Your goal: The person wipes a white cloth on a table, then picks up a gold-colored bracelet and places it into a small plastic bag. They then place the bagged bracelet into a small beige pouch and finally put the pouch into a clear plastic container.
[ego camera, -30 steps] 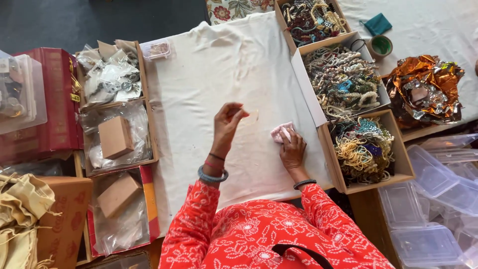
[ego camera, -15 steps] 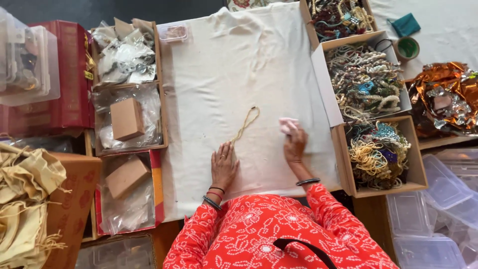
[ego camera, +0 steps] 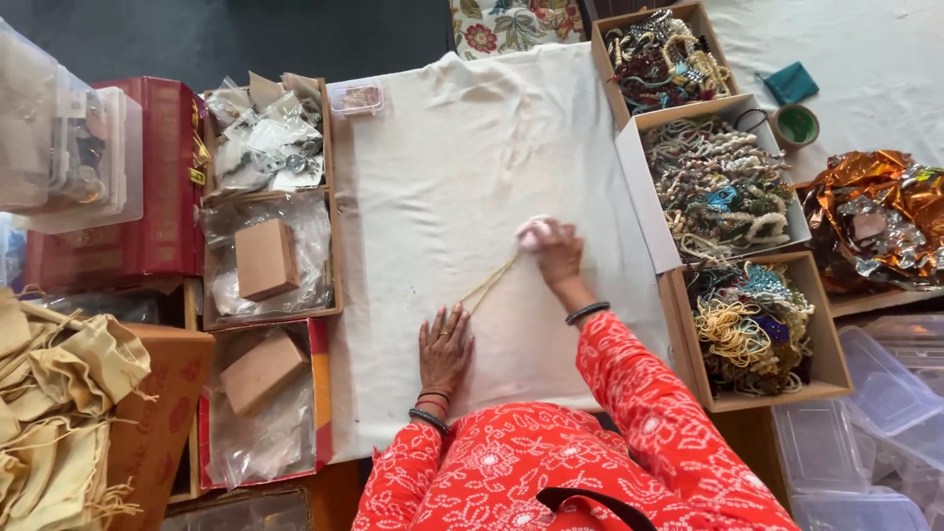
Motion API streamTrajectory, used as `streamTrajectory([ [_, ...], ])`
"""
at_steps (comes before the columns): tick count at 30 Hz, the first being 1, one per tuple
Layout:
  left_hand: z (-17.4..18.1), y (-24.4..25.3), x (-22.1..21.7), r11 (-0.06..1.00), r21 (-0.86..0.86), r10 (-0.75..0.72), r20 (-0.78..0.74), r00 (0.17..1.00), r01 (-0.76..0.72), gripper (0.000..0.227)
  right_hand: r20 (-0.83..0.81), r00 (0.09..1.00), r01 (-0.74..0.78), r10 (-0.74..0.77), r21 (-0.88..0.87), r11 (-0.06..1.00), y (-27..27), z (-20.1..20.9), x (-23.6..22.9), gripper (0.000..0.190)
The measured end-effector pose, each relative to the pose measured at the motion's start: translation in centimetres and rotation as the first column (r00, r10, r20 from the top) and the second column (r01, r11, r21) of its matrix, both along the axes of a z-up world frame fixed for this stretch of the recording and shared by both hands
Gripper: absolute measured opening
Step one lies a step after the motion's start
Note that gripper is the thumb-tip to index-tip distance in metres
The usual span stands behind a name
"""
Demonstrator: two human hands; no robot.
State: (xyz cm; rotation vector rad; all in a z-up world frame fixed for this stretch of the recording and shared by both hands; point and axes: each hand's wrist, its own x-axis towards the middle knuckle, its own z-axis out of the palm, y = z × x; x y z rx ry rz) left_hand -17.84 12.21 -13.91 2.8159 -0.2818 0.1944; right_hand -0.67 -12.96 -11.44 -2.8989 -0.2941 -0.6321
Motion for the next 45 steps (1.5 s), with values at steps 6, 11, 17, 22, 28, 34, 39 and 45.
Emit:
streamTrajectory([
  [6,0.5,-0.3,-0.1,1.000,-0.003,-0.005,-0.001,1.000,0.005,0.054,-0.060,0.987,-0.105,0.150,0.463,0.880,5.8,5.4,-6.7,0.023],
  [11,0.1,-0.1,0.2,0.995,0.096,0.025,-0.162,0.986,-0.009,0.048,-0.020,0.893,-0.445,0.450,0.116,0.888,6.6,-1.1,-7.7,0.044],
  [17,0.7,-0.1,-0.4,1.000,0.000,-0.001,0.008,1.000,0.001,0.054,-0.104,0.995,0.007,-0.003,0.044,0.999,-0.9,0.9,0.0,0.023],
  [22,1.6,-0.2,-0.3,1.000,0.014,0.002,-0.021,1.000,-0.002,0.053,-0.065,0.970,-0.226,0.233,0.106,0.968,5.2,-1.5,-5.9,0.028],
  [28,0.3,-0.1,0.1,0.999,0.033,0.008,-0.086,0.996,-0.005,0.052,-0.009,0.888,-0.459,0.459,-0.002,0.889,3.6,-8.3,-4.7,0.031],
  [34,0.9,-0.2,-0.1,1.000,0.015,0.003,-0.018,1.000,-0.003,0.055,-0.088,0.994,-0.046,0.062,0.171,0.984,-0.6,5.2,-0.6,0.016],
  [39,0.9,-0.5,-0.1,1.000,0.001,0.003,0.023,1.000,-0.003,0.054,-0.033,0.993,-0.107,0.114,0.172,0.979,2.9,6.1,-5.2,0.019],
  [45,0.6,-0.2,0.0,0.996,0.092,0.028,-0.162,0.986,-0.013,0.042,0.017,0.852,-0.522,0.523,0.107,0.846,4.1,2.0,-6.0,0.036],
])
